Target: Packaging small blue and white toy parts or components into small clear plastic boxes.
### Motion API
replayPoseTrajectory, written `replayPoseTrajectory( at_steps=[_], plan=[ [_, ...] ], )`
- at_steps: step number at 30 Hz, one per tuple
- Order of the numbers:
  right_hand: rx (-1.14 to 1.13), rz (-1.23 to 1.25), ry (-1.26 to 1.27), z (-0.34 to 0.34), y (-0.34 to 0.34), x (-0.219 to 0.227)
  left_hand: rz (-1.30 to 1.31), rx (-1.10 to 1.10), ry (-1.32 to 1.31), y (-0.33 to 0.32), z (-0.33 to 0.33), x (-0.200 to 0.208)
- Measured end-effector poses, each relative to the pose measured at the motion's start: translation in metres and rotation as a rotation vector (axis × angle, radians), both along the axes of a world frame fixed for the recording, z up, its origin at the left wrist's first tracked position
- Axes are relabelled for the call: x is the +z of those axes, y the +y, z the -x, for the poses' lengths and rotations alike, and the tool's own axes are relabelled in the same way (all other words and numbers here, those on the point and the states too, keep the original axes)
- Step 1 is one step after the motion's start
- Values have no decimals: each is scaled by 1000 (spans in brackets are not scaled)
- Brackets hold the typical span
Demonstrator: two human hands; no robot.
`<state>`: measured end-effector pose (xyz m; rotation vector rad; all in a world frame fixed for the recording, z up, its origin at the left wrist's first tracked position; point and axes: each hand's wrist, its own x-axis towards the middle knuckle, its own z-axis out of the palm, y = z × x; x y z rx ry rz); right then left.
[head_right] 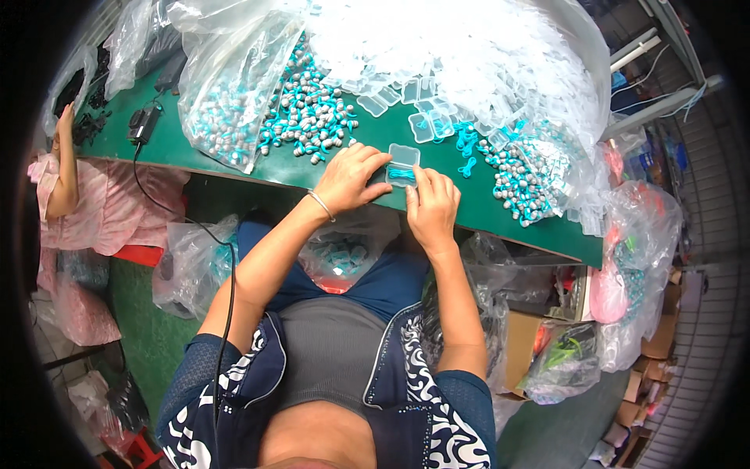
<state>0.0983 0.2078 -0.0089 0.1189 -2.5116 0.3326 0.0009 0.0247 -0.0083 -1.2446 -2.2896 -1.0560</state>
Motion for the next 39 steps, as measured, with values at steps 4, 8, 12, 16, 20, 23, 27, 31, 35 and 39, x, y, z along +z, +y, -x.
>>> replayPoseTrajectory(
  at_steps=[4, 8, 12, 16, 20, 23, 27, 31, 35, 39],
  plan=[
    [-10, -30, 2, 0, 0, -3, -43, -10, 36, 0, 1, -4],
    [10, 64, 22, 4, 2, 4, -80, -33, 28, -1, 2, -2],
    [69, 118, -39, 20, 7, 21, -129, -16, 20, 0, 2, -2],
    [93, 133, -116, 33, 12, 19, -83, 39, -9, -1, 0, 1],
    [126, 234, -96, 37, 15, 3, -63, 22, 39, -1, 1, -3],
    [127, 276, -72, 36, 15, 0, -31, 3, 83, -1, -1, -2],
    [128, 288, -50, 37, 15, -3, 60, 9, 182, 1, -3, -4],
    [120, 304, -37, 36, 15, -5, 139, 36, 211, 1, -8, -5],
    [100, 297, -14, 37, 15, -7, 332, 54, 201, -1, -12, 1],
    [145, 291, 9, 38, 13, -3, 272, 71, 270, -5, -11, -2]
  ],
)
